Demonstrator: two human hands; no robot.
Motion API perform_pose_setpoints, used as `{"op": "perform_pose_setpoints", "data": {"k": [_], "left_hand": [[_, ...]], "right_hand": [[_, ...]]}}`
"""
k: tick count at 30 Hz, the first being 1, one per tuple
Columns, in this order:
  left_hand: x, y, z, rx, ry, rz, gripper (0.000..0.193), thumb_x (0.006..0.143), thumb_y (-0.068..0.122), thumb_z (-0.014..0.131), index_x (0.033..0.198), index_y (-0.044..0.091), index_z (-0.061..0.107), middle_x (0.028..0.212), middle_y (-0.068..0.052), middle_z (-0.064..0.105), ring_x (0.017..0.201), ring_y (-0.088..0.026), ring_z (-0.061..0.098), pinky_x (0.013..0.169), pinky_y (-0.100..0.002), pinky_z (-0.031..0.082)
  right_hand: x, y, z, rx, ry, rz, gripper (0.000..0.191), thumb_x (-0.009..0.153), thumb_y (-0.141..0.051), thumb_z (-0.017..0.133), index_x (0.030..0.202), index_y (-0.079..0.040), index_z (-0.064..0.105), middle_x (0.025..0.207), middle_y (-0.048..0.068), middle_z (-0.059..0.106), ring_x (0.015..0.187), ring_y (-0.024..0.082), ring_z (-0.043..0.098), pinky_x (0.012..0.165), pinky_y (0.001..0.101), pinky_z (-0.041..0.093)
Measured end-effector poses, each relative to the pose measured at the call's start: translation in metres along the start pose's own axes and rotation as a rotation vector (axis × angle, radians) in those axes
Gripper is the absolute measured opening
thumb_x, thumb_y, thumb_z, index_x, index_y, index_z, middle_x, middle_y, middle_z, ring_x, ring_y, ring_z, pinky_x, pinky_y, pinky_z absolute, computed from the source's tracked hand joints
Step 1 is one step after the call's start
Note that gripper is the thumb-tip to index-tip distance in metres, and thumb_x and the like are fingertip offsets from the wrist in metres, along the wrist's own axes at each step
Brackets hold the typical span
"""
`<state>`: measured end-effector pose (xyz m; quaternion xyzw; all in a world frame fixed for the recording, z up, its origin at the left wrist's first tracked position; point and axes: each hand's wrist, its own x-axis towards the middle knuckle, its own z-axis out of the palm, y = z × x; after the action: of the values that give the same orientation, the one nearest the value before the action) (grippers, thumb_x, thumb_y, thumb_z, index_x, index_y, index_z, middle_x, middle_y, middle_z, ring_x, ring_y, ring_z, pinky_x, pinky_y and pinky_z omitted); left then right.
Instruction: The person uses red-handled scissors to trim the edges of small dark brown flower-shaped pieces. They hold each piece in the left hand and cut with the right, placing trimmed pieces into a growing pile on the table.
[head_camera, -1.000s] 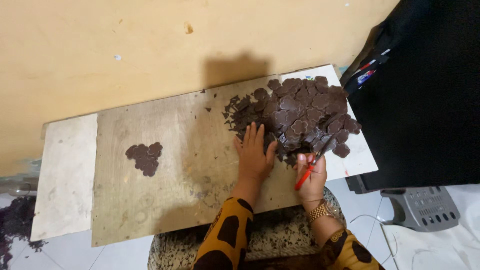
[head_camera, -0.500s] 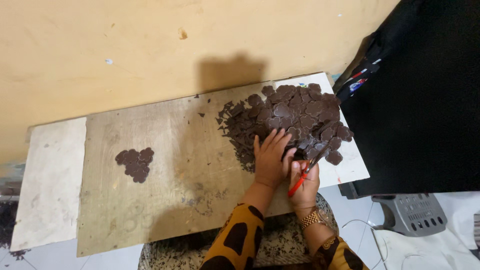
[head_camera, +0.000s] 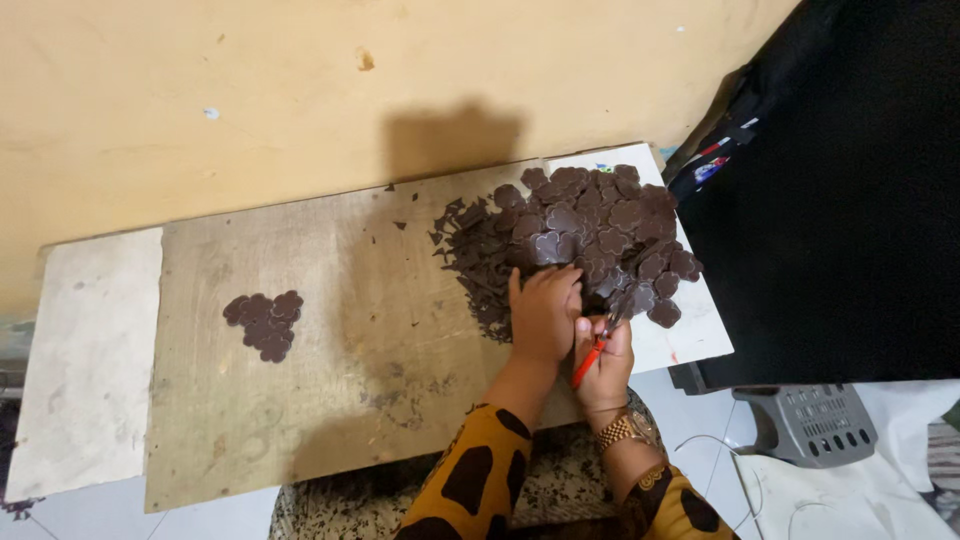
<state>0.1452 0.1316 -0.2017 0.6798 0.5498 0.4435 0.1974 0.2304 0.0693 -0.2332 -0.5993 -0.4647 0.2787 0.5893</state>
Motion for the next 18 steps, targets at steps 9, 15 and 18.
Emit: {"op": "perform_pose_setpoints", "data": {"k": [9, 15, 18], "left_hand": [[0.011, 0.002, -0.008, -0.061, 0.123, 0.064, 0.022, 0.09, 0.009, 0.063, 0.111, 0.009, 0.071, 0.1, -0.016, 0.074, 0.092, -0.036, 0.07, 0.085, -0.045, 0.056], [0.014, 0.001, -0.02, -0.619, 0.133, -0.464, 0.022, 0.104, 0.02, 0.055, 0.113, 0.003, 0.066, 0.097, -0.012, 0.077, 0.087, -0.021, 0.075, 0.076, -0.032, 0.055], [0.014, 0.0, -0.035, -1.067, 0.041, -0.606, 0.023, 0.104, 0.02, 0.056, 0.113, 0.001, 0.065, 0.102, -0.011, 0.077, 0.087, -0.016, 0.073, 0.071, -0.025, 0.051]], "right_hand": [[0.001, -0.009, 0.005, 0.047, -0.014, 0.032, 0.02, 0.103, -0.016, 0.066, 0.097, -0.008, 0.048, 0.086, -0.002, 0.052, 0.077, 0.006, 0.045, 0.07, 0.0227, 0.044], [0.005, -0.02, 0.009, 0.153, -0.042, 0.018, 0.022, 0.1, -0.013, 0.067, 0.098, -0.01, 0.045, 0.09, -0.002, 0.057, 0.08, 0.005, 0.05, 0.073, 0.0216, 0.046], [0.003, -0.025, 0.008, 0.094, -0.043, 0.008, 0.023, 0.1, -0.013, 0.068, 0.097, -0.009, 0.045, 0.089, -0.002, 0.057, 0.079, 0.005, 0.05, 0.072, 0.0221, 0.047]]}}
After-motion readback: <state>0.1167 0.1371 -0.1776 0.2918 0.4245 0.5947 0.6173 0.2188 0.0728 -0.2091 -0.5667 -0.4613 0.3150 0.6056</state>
